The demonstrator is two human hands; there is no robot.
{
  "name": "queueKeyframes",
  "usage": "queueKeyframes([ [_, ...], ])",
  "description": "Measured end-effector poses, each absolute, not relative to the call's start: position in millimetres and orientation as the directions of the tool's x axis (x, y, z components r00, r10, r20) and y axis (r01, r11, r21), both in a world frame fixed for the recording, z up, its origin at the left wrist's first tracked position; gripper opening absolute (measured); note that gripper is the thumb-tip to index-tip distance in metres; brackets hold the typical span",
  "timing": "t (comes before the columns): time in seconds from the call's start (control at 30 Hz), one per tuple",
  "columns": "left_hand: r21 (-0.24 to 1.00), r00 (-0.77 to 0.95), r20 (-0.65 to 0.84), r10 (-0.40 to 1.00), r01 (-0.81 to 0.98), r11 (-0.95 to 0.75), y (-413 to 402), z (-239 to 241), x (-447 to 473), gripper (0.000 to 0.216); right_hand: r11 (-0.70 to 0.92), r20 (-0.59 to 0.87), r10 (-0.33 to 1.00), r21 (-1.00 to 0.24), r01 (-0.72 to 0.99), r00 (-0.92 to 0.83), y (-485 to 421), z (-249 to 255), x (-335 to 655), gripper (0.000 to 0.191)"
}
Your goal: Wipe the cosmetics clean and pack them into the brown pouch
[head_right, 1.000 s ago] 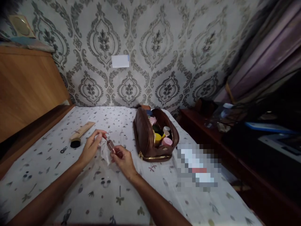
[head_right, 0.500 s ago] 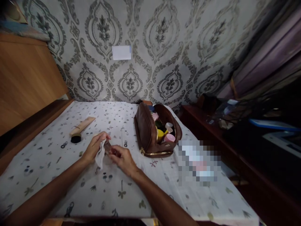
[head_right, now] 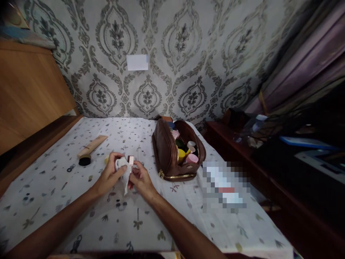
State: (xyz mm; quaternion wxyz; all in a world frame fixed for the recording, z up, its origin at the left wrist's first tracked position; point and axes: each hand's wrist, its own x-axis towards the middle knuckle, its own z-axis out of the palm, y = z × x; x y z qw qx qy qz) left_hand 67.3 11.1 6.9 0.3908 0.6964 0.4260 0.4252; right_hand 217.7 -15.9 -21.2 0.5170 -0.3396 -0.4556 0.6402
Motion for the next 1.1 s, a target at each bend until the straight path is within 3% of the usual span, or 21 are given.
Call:
queueKeyframes([
  [0.2, 0.842, 0.302, 0.330, 0.894, 0.335, -0.424, 16, 5, 66, 0.015, -0.061, 0.039, 0.978, -0.888, -0.456, -0.207, -16, -22, 218, 0.042],
  [0.37, 0.891, 0.431, 0.235, 0.871, 0.263, -0.371, 8, 4, 69, 0.030, -0.022, 0.073, 0.979, -0.887, -0.460, -0.188, -15, -24, 219, 0.044],
  [0.53, 0.899, 0.468, 0.257, 0.846, 0.207, -0.387, 9, 0, 73, 0.041, -0.015, 0.058, 0.987, -0.896, -0.444, -0.150, -12, -27, 220, 0.045],
  [0.67, 0.824, 0.447, 0.318, 0.836, 0.305, -0.477, 17, -4, 69, 0.038, -0.032, 0.021, 0.992, -0.906, -0.422, -0.122, -10, -30, 221, 0.048],
  [0.87, 0.736, 0.235, 0.447, 0.863, 0.452, -0.504, 18, 4, 61, 0.022, -0.092, -0.038, 0.985, -0.941, -0.325, -0.169, -10, -29, 223, 0.043],
  [1.0, 0.593, 0.332, 0.591, 0.735, 0.440, -0.675, 20, 7, 60, 0.016, -0.055, -0.002, 0.976, -0.971, -0.234, -0.218, -12, -27, 223, 0.041],
  [1.1, 0.552, 0.373, 0.617, 0.693, 0.422, -0.719, 21, 6, 60, 0.018, -0.040, 0.015, 0.973, -0.972, -0.233, -0.229, -13, -26, 221, 0.043],
])
